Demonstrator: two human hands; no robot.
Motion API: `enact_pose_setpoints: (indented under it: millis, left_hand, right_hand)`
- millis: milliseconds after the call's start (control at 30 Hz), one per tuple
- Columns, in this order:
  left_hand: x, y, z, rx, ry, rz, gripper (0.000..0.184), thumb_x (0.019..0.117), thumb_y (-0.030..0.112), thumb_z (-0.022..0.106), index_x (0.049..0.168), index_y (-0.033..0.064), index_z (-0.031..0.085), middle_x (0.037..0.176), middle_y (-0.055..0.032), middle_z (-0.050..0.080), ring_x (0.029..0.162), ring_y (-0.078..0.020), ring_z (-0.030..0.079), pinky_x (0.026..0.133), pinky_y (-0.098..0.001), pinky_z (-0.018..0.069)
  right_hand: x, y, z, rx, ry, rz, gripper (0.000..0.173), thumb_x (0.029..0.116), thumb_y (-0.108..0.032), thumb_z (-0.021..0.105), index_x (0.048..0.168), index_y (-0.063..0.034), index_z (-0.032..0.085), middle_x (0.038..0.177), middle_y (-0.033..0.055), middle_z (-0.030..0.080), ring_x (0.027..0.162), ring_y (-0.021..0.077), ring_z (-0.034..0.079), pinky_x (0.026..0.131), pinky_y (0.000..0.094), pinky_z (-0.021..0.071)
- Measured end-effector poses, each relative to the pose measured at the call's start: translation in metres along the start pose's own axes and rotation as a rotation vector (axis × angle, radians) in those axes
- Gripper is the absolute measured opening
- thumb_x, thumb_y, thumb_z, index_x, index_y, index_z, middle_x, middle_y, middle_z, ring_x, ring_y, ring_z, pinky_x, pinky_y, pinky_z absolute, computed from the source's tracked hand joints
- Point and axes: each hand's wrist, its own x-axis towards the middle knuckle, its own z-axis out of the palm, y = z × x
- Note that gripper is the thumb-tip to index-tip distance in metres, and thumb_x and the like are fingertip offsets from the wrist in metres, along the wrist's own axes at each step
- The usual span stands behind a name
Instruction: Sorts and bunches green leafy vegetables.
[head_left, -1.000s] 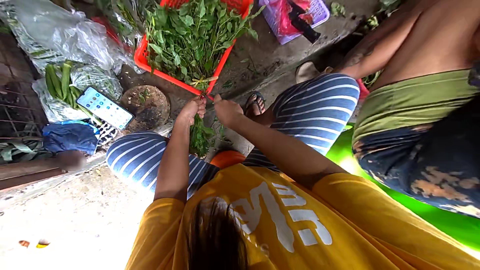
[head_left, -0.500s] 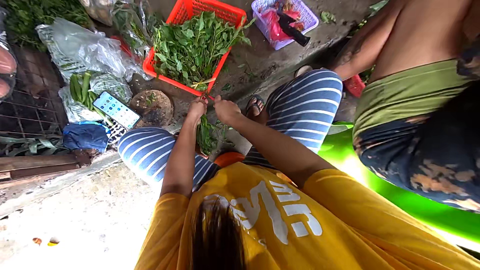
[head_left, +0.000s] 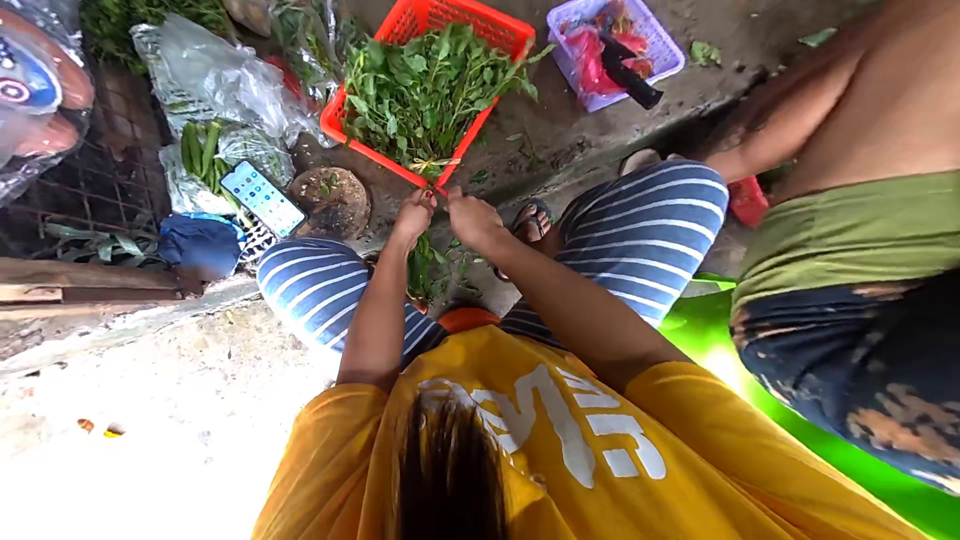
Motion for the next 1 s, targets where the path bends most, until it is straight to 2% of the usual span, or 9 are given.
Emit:
enact_pose_setpoints:
  millis: [100,167,233,267,333,433,567,833,1000]
  left_hand:
    - [-0.016,-0.006,-0.024,-0.020,0.088,-0.001,0.026,0.1116,0.012,0.033,0.118,0.0017,0.056,0.075,0.0022,0.042,0.058,-0.0062,0.037,0.054,-0.0234,0.0352]
    - [-0.018,-0.015,-0.049,0.118,0.151,-0.009,0.028,0.1113,0.012,0.033,0.119,0.0004,0.057,0.083,-0.0029,0.047,0.067,-0.0108,0.043,0.062,-0.0286,0.0398]
    - [-0.016,-0.020,-0.075,0.279,0.187,-0.074,0.032,0.1110,0.013,0.036,0.126,-0.0028,0.059,0.112,-0.0187,0.062,0.099,-0.0265,0.059,0.089,-0.0452,0.0485]
    - [-0.014,-0.022,-0.087,0.356,0.197,-0.116,0.034,0.1107,0.015,0.037,0.128,-0.0035,0.059,0.123,-0.0237,0.063,0.115,-0.0345,0.060,0.100,-0.0539,0.0461]
    - [-0.009,-0.024,-0.104,0.542,0.191,-0.211,0.039,0.1108,0.024,0.041,0.136,-0.0020,0.056,0.134,-0.0280,0.060,0.130,-0.0429,0.056,0.108,-0.0630,0.0416]
    - [-0.001,-0.022,-0.116,0.825,0.166,-0.368,0.047,0.1095,0.033,0.043,0.148,0.0079,0.050,0.136,-0.0258,0.061,0.127,-0.0459,0.059,0.099,-0.0696,0.0469]
    - [0.002,-0.016,-0.111,0.981,0.165,-0.486,0.039,0.1051,0.025,0.049,0.140,0.0081,0.057,0.132,-0.0258,0.063,0.122,-0.0479,0.061,0.091,-0.0710,0.0495]
    - [0.007,-0.028,-0.112,0.877,0.296,-0.495,0.040,0.1043,0.022,0.050,0.141,0.0080,0.053,0.127,-0.0280,0.065,0.118,-0.0490,0.063,0.091,-0.0690,0.0513]
    - [0.007,-0.032,-0.125,0.839,0.274,-0.462,0.040,0.1079,0.024,0.043,0.143,0.0070,0.052,0.128,-0.0283,0.064,0.120,-0.0480,0.062,0.094,-0.0679,0.0505]
  right_hand:
    - [0.001,-0.024,0.005,-0.019,-0.013,-0.078,0.037,0.1121,-0.024,0.038,0.142,-0.0018,0.040,0.114,0.0273,0.066,0.108,0.0473,0.067,0.083,0.0611,0.0547]
    - [0.012,-0.042,0.016,-0.025,-0.037,-0.153,0.039,0.1121,-0.025,0.039,0.143,-0.0006,0.040,0.115,0.0282,0.066,0.108,0.0480,0.067,0.085,0.0611,0.0547]
    - [0.029,-0.059,0.032,-0.007,-0.072,-0.215,0.040,0.1112,-0.026,0.041,0.141,0.0004,0.042,0.116,0.0281,0.066,0.109,0.0473,0.067,0.086,0.0612,0.0546]
    - [0.038,-0.068,0.038,0.004,-0.096,-0.232,0.040,0.1114,-0.027,0.041,0.140,0.0012,0.043,0.116,0.0283,0.066,0.110,0.0468,0.067,0.087,0.0611,0.0544]
    - [0.051,-0.084,0.050,0.009,-0.138,-0.245,0.040,0.1117,-0.029,0.040,0.138,0.0016,0.045,0.118,0.0274,0.066,0.111,0.0450,0.067,0.088,0.0602,0.0548]
    - [0.065,-0.103,0.062,-0.013,-0.188,-0.216,0.039,0.1112,-0.026,0.040,0.138,0.0019,0.045,0.122,0.0265,0.065,0.113,0.0433,0.067,0.089,0.0588,0.0550]
    - [0.068,-0.118,0.065,-0.037,-0.253,-0.159,0.041,0.1091,-0.018,0.040,0.144,0.0033,0.040,0.127,0.0275,0.063,0.116,0.0438,0.065,0.090,0.0592,0.0540]
    - [0.060,-0.106,0.064,-0.038,-0.329,-0.150,0.042,0.1060,-0.009,0.043,0.147,0.0000,0.036,0.126,0.0276,0.063,0.115,0.0446,0.065,0.090,0.0597,0.0540]
    - [0.065,-0.099,0.069,-0.019,-0.346,-0.179,0.040,0.1094,-0.018,0.041,0.145,-0.0010,0.036,0.123,0.0265,0.065,0.115,0.0431,0.066,0.091,0.0586,0.0541]
